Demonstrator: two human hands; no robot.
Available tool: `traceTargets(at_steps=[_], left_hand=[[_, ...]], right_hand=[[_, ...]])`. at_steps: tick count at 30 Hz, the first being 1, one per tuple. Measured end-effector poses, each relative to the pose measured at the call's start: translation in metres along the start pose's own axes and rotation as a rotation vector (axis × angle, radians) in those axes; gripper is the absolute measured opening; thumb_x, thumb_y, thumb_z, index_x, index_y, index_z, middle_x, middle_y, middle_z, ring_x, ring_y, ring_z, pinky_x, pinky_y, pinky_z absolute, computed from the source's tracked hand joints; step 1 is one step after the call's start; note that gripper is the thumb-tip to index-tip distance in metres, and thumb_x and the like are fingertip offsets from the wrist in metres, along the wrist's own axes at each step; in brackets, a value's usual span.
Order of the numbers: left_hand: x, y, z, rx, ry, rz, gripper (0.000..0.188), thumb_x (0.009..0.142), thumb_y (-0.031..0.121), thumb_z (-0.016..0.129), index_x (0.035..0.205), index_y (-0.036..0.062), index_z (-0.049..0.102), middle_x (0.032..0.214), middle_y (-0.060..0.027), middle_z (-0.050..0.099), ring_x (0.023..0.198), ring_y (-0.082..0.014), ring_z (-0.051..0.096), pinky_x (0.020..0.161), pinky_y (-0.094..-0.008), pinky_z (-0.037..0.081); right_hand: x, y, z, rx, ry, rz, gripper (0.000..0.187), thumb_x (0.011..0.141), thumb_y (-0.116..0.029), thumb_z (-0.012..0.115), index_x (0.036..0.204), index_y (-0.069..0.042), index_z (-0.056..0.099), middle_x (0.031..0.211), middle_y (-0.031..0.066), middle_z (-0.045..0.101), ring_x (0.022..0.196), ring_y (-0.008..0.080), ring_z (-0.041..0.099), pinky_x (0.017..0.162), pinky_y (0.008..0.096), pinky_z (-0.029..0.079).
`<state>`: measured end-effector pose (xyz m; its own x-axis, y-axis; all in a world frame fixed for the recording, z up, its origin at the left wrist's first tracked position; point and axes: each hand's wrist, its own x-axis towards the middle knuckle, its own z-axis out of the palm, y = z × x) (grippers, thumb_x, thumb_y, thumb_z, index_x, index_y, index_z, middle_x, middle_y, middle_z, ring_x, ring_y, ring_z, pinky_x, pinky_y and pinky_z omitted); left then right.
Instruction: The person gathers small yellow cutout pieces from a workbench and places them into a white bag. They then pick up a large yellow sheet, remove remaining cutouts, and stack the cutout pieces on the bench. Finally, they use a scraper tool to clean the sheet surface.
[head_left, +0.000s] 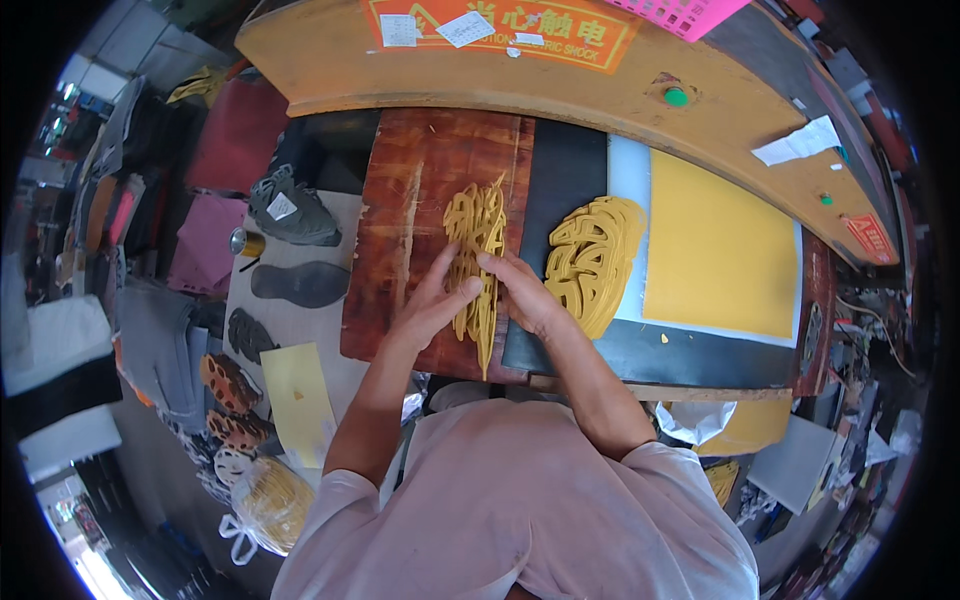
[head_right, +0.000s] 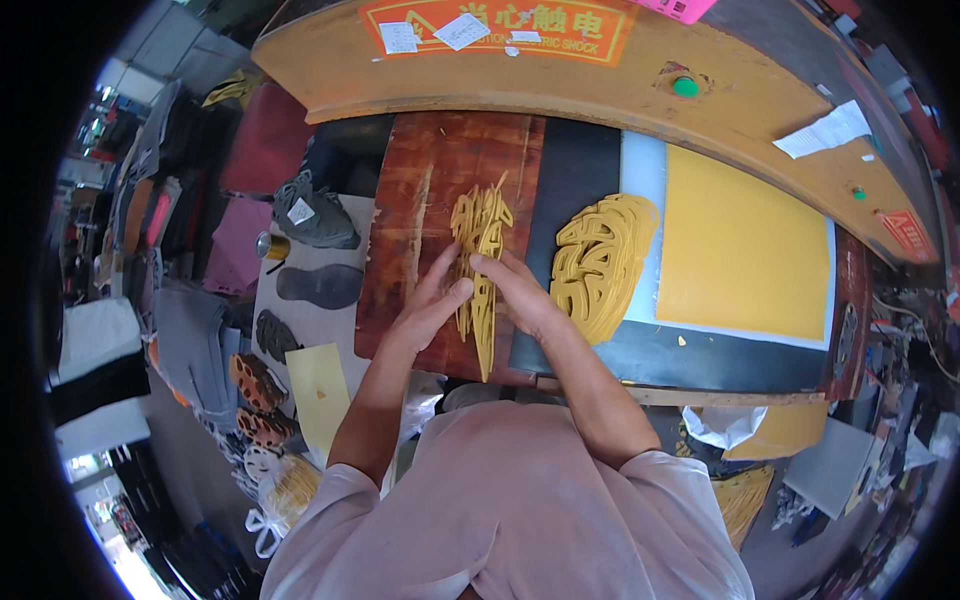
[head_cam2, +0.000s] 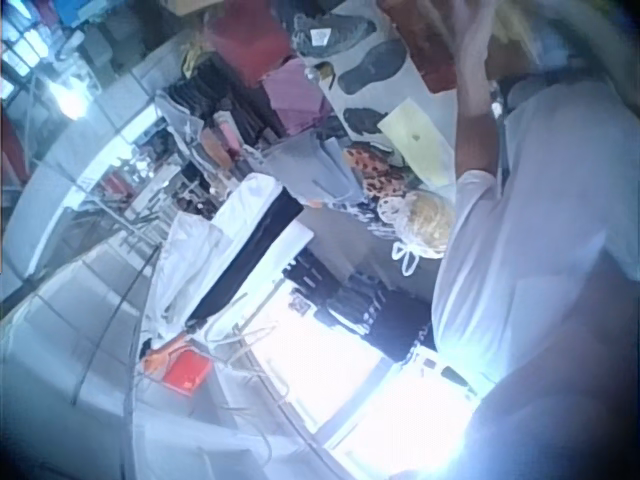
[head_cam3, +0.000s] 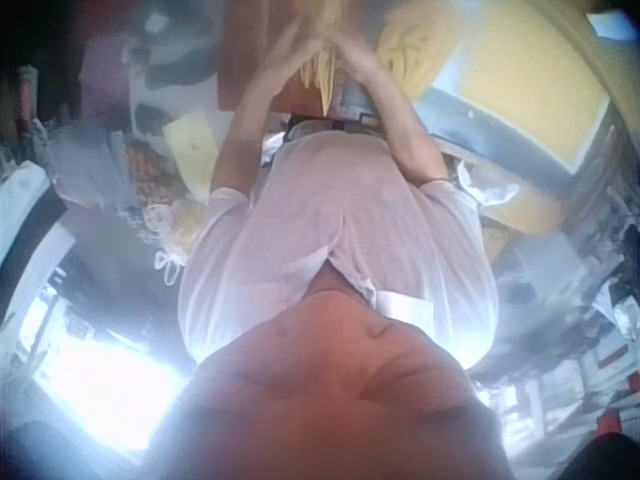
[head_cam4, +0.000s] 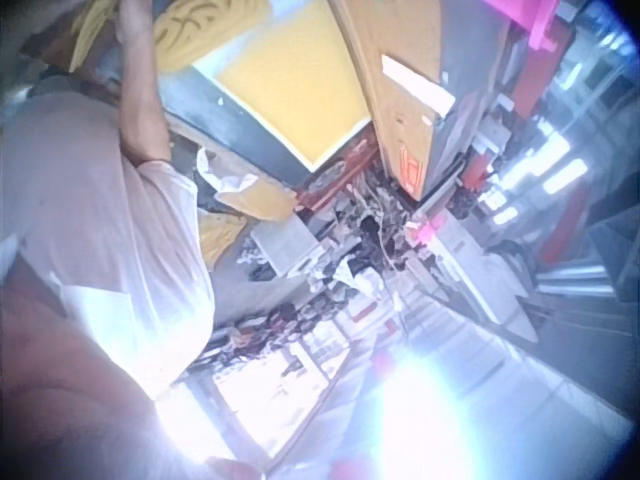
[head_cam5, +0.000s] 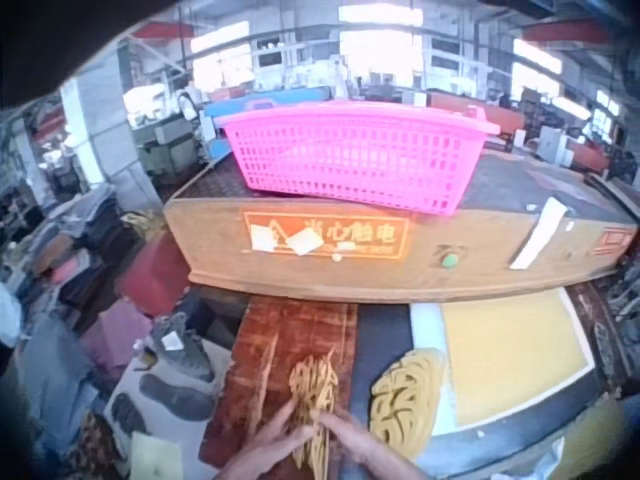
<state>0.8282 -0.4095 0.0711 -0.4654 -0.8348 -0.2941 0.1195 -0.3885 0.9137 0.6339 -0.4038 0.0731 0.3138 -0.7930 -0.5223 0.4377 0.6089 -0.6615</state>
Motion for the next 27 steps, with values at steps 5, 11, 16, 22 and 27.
traceTargets(at_steps=[5,11,16,22,27], left_hand=[[0.006,0.006,-0.025,0.117,-0.008,0.015,0.091,0.102,0.028,0.077,0.170,0.0013,0.023,0.156,-0.0148,0.054,0.143,-0.0219,0.052,0.119,-0.0363,0.042],[0.007,0.012,-0.051,0.027,0.021,-0.001,0.070,0.099,0.013,0.071,0.159,0.0003,0.038,0.144,-0.0121,0.061,0.128,-0.0208,0.061,0.112,-0.0367,0.048],[0.016,-0.003,-0.055,0.493,0.211,0.025,0.063,0.094,0.015,0.071,0.150,-0.0021,0.049,0.138,-0.0169,0.066,0.126,-0.0244,0.064,0.110,-0.0408,0.049],[0.016,-0.010,-0.069,0.163,0.251,0.013,0.052,0.093,0.012,0.070,0.140,-0.0047,0.055,0.124,-0.0174,0.072,0.111,-0.0243,0.071,0.098,-0.0382,0.055],[0.002,-0.010,-0.055,0.328,0.288,0.022,0.049,0.094,0.010,0.070,0.140,-0.0040,0.056,0.122,-0.0160,0.074,0.108,-0.0227,0.071,0.095,-0.0365,0.057]], right_hand=[[0.001,0.001,0.005,0.149,-0.095,0.004,0.067,0.103,-0.045,0.061,0.155,-0.003,0.052,0.144,0.0156,0.065,0.128,0.0281,0.064,0.107,0.0471,0.053],[-0.002,0.014,0.008,0.318,0.021,0.015,0.062,0.105,-0.043,0.053,0.151,-0.001,0.054,0.136,0.0164,0.069,0.116,0.0279,0.068,0.096,0.0478,0.059],[0.006,0.041,0.013,-0.044,0.255,-0.122,0.045,0.101,-0.025,0.064,0.137,0.002,0.063,0.127,0.0155,0.072,0.107,0.0230,0.069,0.095,0.0414,0.058],[-0.017,0.007,0.013,-0.040,0.395,-0.176,0.034,0.098,-0.006,0.058,0.129,0.004,0.069,0.117,0.0137,0.075,0.098,0.0211,0.072,0.092,0.0370,0.059],[-0.029,-0.045,0.027,-0.052,0.488,-0.159,0.045,0.101,-0.016,0.059,0.142,0.003,0.061,0.132,0.0203,0.070,0.114,0.0300,0.071,0.097,0.0372,0.058]])
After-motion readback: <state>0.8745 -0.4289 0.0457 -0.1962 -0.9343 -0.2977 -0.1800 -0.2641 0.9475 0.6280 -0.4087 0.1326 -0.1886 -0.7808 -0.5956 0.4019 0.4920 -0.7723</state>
